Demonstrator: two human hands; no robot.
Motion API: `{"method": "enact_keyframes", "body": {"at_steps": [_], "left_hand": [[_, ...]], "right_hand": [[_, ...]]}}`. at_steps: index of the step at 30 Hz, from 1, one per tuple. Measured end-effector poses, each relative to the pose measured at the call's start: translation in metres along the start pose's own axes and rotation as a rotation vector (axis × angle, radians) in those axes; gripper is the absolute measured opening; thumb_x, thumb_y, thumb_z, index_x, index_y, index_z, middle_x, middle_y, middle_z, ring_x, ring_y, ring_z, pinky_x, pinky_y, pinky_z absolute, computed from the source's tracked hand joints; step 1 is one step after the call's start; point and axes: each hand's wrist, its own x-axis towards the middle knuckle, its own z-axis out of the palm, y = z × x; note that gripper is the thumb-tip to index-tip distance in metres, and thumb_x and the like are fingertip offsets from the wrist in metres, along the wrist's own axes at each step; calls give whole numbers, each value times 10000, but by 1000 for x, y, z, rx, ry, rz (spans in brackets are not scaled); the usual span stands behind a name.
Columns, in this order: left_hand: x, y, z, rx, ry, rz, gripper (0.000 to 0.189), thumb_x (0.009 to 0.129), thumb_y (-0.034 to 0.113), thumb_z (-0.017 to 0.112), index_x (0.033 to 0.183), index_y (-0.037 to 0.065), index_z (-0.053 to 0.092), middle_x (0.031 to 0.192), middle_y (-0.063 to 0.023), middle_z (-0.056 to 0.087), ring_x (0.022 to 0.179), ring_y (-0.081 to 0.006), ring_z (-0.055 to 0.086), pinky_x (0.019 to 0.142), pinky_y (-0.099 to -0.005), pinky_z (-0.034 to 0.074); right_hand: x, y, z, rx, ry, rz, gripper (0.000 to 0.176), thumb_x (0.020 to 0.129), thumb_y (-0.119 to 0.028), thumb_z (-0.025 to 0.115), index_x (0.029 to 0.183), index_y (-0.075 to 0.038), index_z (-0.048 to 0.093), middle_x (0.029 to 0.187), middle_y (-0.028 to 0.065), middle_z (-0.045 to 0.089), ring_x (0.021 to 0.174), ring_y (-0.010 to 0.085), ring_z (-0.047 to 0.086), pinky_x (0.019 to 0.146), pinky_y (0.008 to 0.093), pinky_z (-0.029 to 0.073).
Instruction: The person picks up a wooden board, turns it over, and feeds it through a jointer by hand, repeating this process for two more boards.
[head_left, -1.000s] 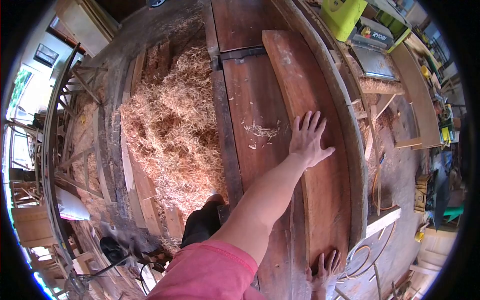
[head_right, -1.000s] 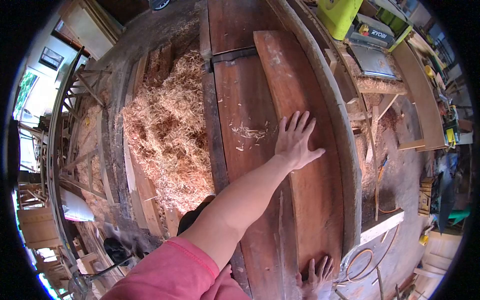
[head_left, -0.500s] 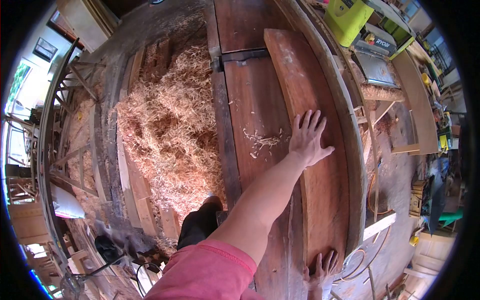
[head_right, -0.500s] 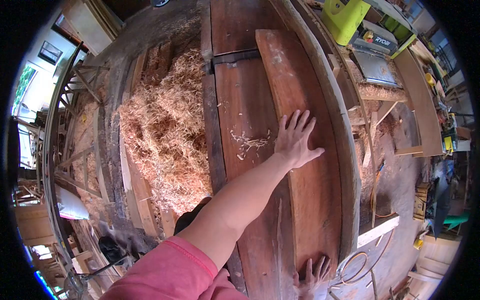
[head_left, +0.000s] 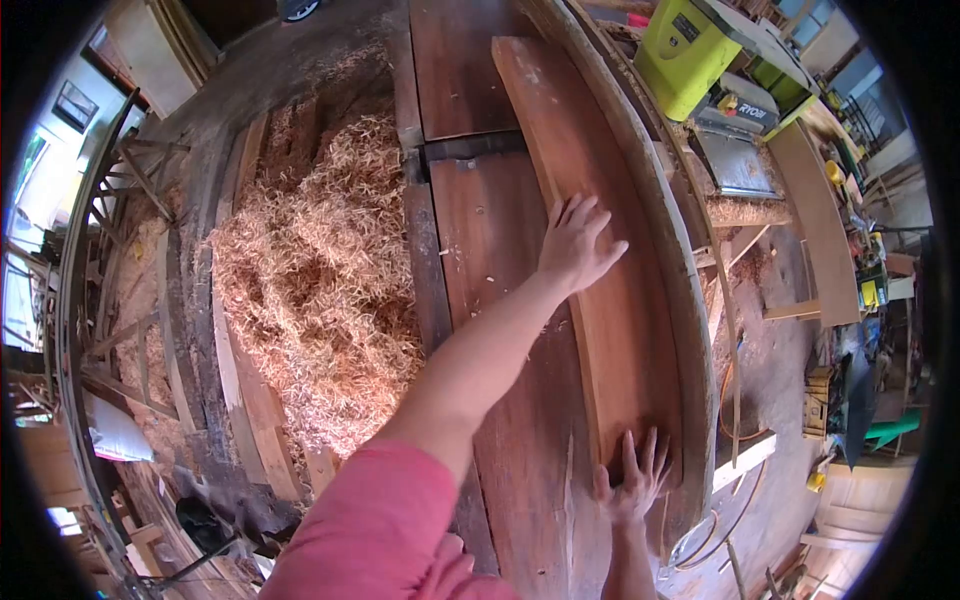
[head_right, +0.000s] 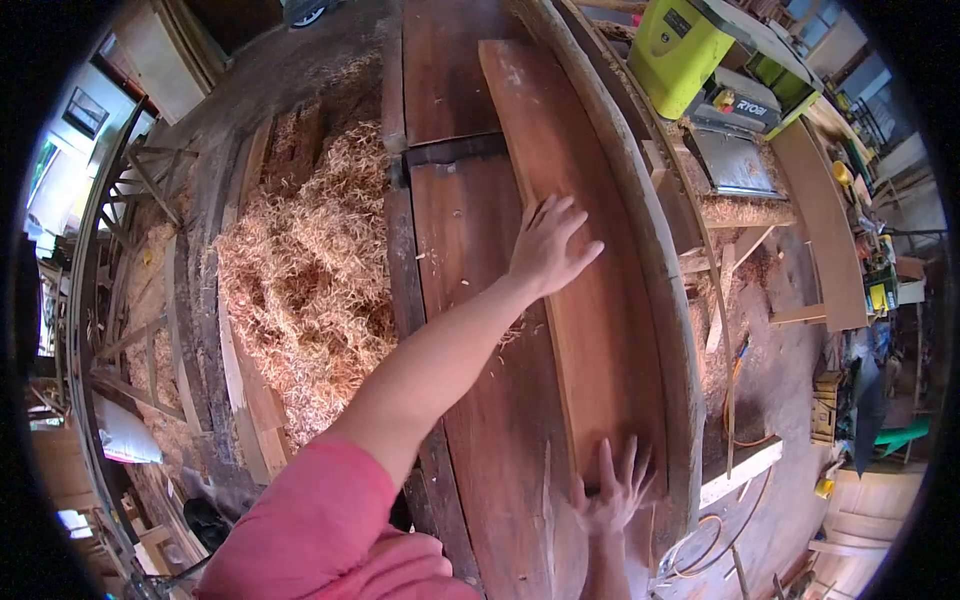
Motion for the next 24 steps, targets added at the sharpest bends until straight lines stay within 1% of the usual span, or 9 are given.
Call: {"method": "enact_keyframes", "body": {"at_steps": [3, 5, 7, 10, 13, 16, 17, 20, 24], "left_hand": [[-64, 0, -54, -179, -8, -63, 634, 919, 454, 755, 1378, 37, 622, 1525, -221, 491, 1444, -412, 429, 1212, -521, 315], [-109, -24, -83, -90, -66, -171, 613, 918, 425, 763, 1373, 39, 625, 1544, -215, 476, 1478, -393, 405, 1216, -516, 321], [-137, -48, -116, 13, -92, -313, 692, 934, 411, 751, 1480, 53, 519, 1602, -197, 411, 1502, -362, 384, 1220, -522, 329], [-147, -79, -141, 387, -58, -628, 848, 966, 418, 711, 1611, 52, 300, 1643, -266, 303, 1511, -386, 365, 1241, -516, 323], [-148, -108, -135, -189, 48, -740, 989, 974, 396, 717, 1662, 55, 93, 1670, -299, 210, 1499, -407, 375, 1233, -496, 342], [-143, -106, -137, -256, 31, -791, 1015, 976, 360, 731, 1656, 20, 60, 1641, -313, 283, 1460, -406, 435, 1199, -466, 393], [-133, -97, -147, -358, 30, -837, 999, 978, 316, 742, 1648, -4, 73, 1577, -314, 402, 1409, -379, 509, 1169, -434, 430], [-139, -104, -140, -282, 67, -758, 1000, 979, 317, 743, 1647, -5, 72, 1506, -302, 497, 1369, -365, 550, 1146, -424, 457], [-148, -114, -133, -327, 34, -798, 1040, 967, 380, 751, 1642, -28, 73, 1627, -300, 313, 1478, -379, 412, 1219, -448, 363]], "right_hand": [[61, -25, 3, 0, 45, -18, 721, 866, -541, 674, 1487, -184, 590, 1648, 225, 369, 1534, 507, 259, 1233, 672, 173], [104, -41, 7, 11, 84, -48, 725, 859, -531, 689, 1505, -224, 571, 1651, 212, 366, 1543, 509, 240, 1222, 699, 182], [150, -67, 4, 17, 99, -36, 720, 870, -535, 683, 1520, -253, 552, 1662, 195, 355, 1545, 497, 242, 1233, 681, 180], [218, -101, 9, 9, 139, -32, 717, 885, -540, 673, 1540, -290, 523, 1675, 174, 340, 1548, 482, 245, 1248, 657, 176], [272, -124, 13, -5, 169, -35, 717, 890, -548, 669, 1550, -318, 506, 1682, 162, 333, 1552, 471, 244, 1257, 640, 168], [285, -129, 15, -22, 164, -38, 724, 888, -558, 673, 1551, -319, 504, 1680, 167, 335, 1550, 476, 241, 1262, 633, 154], [286, -129, 17, -32, 160, -41, 724, 889, -558, 673, 1551, -319, 504, 1679, 169, 336, 1550, 477, 240, 1263, 632, 154], [291, -129, 17, -36, 158, -51, 720, 888, -554, 675, 1547, -317, 509, 1675, 178, 338, 1550, 480, 238, 1264, 630, 154], [295, -135, 16, -25, 173, -28, 716, 887, -553, 677, 1543, -317, 515, 1676, 177, 335, 1553, 479, 229, 1266, 629, 150]]}}
